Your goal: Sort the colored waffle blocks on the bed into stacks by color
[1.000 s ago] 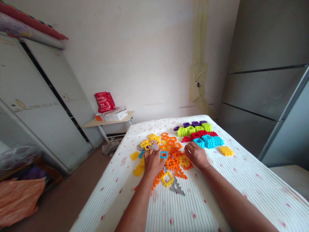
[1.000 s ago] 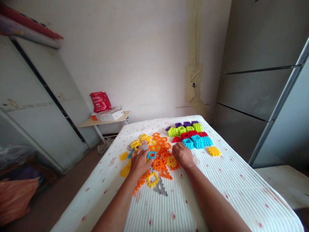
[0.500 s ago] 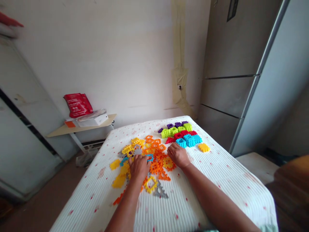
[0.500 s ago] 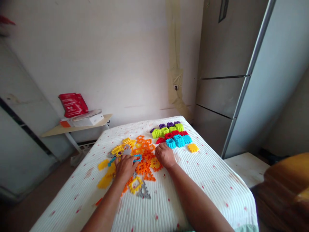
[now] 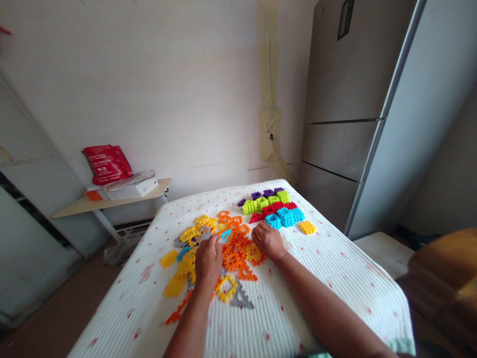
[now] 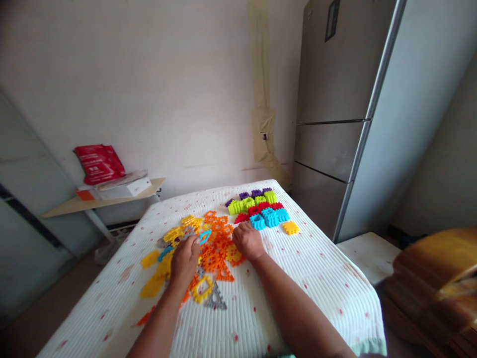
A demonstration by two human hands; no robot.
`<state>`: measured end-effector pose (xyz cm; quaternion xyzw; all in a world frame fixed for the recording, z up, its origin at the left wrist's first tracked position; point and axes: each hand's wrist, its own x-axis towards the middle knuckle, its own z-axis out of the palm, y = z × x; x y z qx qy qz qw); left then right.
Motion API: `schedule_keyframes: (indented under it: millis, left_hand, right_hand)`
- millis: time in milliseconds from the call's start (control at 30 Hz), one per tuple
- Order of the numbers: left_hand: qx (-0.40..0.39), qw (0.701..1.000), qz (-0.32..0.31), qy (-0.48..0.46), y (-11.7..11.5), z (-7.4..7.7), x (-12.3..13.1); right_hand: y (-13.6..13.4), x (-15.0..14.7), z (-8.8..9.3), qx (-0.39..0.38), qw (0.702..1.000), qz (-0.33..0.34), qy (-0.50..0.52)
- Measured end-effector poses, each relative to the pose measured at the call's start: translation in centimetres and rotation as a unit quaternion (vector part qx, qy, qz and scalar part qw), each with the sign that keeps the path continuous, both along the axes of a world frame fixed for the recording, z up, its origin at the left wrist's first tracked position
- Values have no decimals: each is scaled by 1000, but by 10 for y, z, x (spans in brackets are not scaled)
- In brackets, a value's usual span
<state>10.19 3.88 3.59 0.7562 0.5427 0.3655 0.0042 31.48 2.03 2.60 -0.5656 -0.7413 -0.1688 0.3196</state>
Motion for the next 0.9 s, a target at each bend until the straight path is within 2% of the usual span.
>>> schedule_keyframes:
  millis: [133, 267, 400, 533, 767, 900]
  left_hand:
    - [-49, 987, 11, -150, -6, -7, 5]
    - [-55, 966, 0, -253, -9, -13, 5]
    - [-63, 961, 1, -270, -9, -18, 1]
    - [-64, 964, -8, -258, -9, -21, 0]
    - [-62, 959, -31, -276, -11, -20, 6]
    - [-71, 958, -18, -278, -13, -18, 6]
  right_hand:
    - [-3, -1, -1, 7, 998, 25, 50]
    - [-7, -6, -3, 13, 988, 92, 127]
    - [-14, -20, -2, -2, 977, 160, 145]
    - [-20, -36, 2, -6, 975, 197, 99]
    - [-20, -45, -3, 24, 979, 201, 32]
    - [-19, -44, -2, 41, 983, 181, 10]
